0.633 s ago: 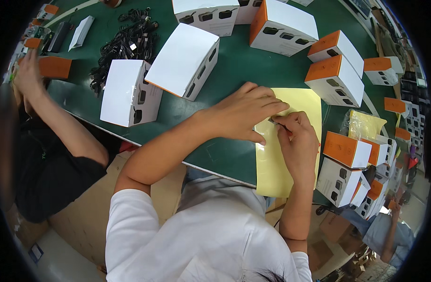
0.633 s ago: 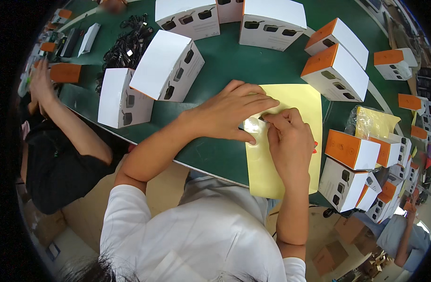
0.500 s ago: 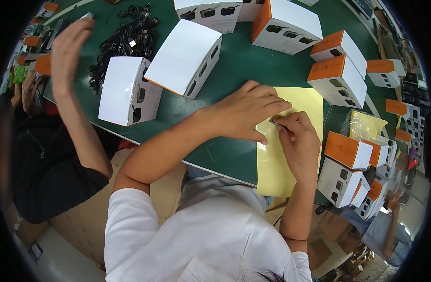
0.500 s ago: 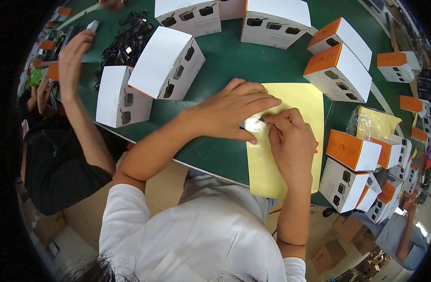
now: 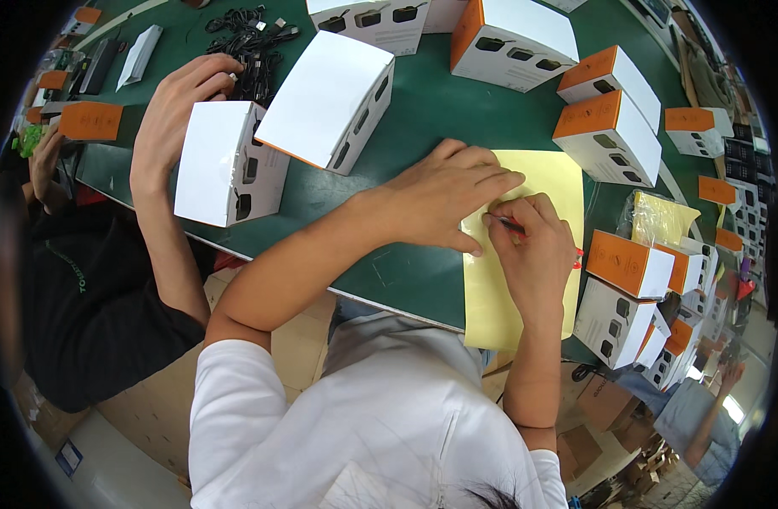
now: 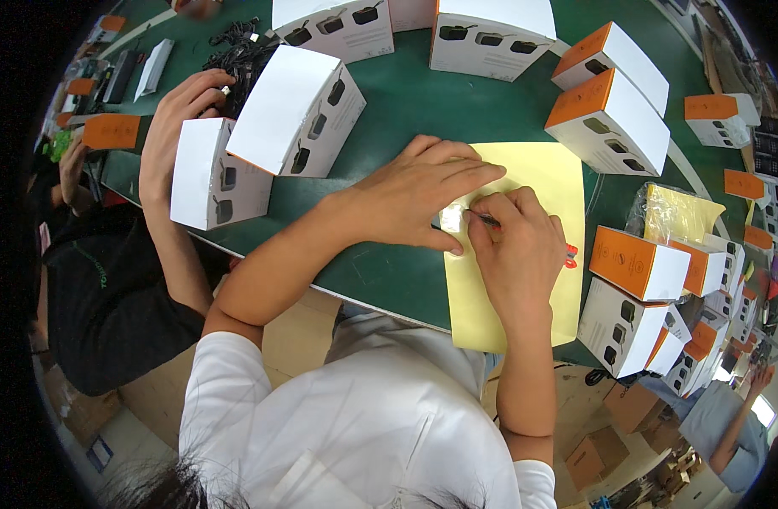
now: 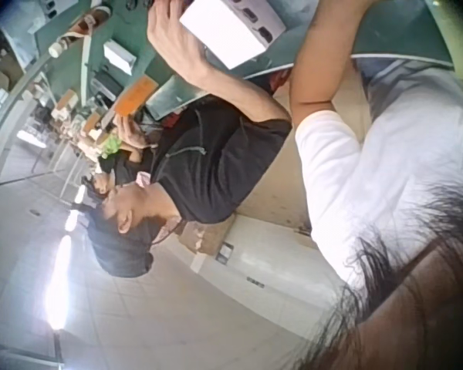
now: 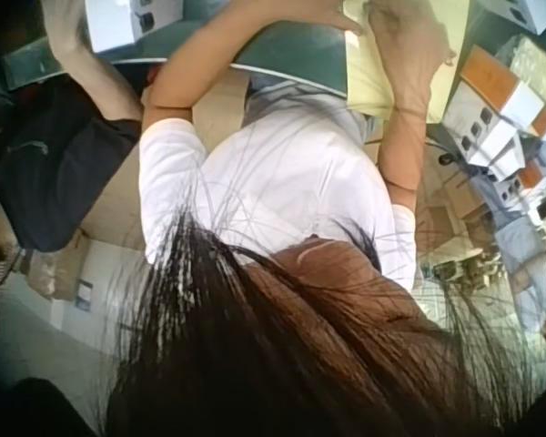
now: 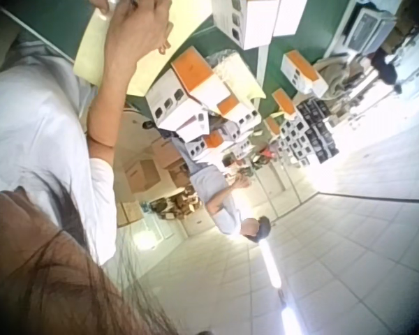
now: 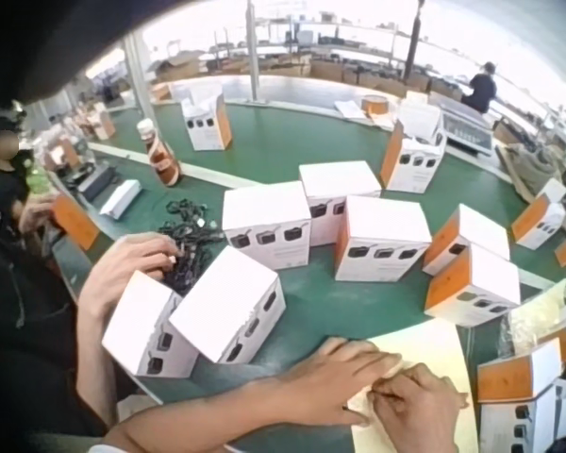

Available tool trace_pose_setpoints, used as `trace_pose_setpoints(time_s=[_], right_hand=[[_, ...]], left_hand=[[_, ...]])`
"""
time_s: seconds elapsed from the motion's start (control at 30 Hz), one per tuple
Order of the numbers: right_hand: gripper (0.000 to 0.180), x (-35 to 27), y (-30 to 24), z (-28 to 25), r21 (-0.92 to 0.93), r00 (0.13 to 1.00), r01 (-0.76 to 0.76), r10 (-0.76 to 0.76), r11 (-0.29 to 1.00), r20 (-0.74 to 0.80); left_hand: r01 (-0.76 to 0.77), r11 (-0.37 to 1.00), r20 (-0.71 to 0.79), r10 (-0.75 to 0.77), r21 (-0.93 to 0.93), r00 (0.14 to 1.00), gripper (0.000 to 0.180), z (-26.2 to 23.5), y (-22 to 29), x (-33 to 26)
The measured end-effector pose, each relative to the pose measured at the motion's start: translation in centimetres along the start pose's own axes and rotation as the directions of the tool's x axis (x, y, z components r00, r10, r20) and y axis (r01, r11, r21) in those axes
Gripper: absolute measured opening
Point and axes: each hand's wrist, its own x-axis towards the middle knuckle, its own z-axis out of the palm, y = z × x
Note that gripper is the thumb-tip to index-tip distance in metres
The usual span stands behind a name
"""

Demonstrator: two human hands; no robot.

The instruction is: Applying labels to product boxes and organizing them on the workspace and conveyor.

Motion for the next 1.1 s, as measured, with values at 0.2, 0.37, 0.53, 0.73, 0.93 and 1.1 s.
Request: trace_pose_setpoints(time_s=[0.2,0.37,0.53,0.73,0.93,1.1], right_hand=[[0.009,-0.7,-0.2,-0.9,0.266,0.994,-0.094,0.107,0.959,-0.033],[0.009,-1.5,-0.6,-3.5,0.521,0.982,-0.07,0.151,0.851,-0.115],[0.01,-3.8,1.8,-6.1,0.557,0.961,0.006,0.15,0.831,-0.234],[0.01,-4.8,2.1,-6.2,0.611,0.959,0.152,0.032,0.777,-0.28],[0.009,-5.6,2.5,-5.4,0.615,0.954,0.22,-0.034,0.757,-0.299],[0.01,-6.4,2.6,-5.4,0.632,0.961,0.18,0.003,0.754,-0.278]], left_hand=[[0.013,0.997,0.014,-0.015,0.082,1.0,0.096,0.0,0.3,0.2],[-0.008,0.978,-0.032,0.014,0.206,0.999,0.091,-0.1,0.8,0.1],[0.026,0.961,-0.328,0.068,0.274,0.942,0.054,-5.9,5.7,-0.1],[0.582,0.499,-0.547,-0.233,0.642,0.804,0.053,-17.0,1.0,-0.5],[0.723,0.436,-0.329,-0.68,0.536,0.655,0.063,-18.2,-2.0,4.0],[0.588,0.58,-0.244,-0.564,0.564,0.789,0.066,-19.2,-2.2,2.9]])
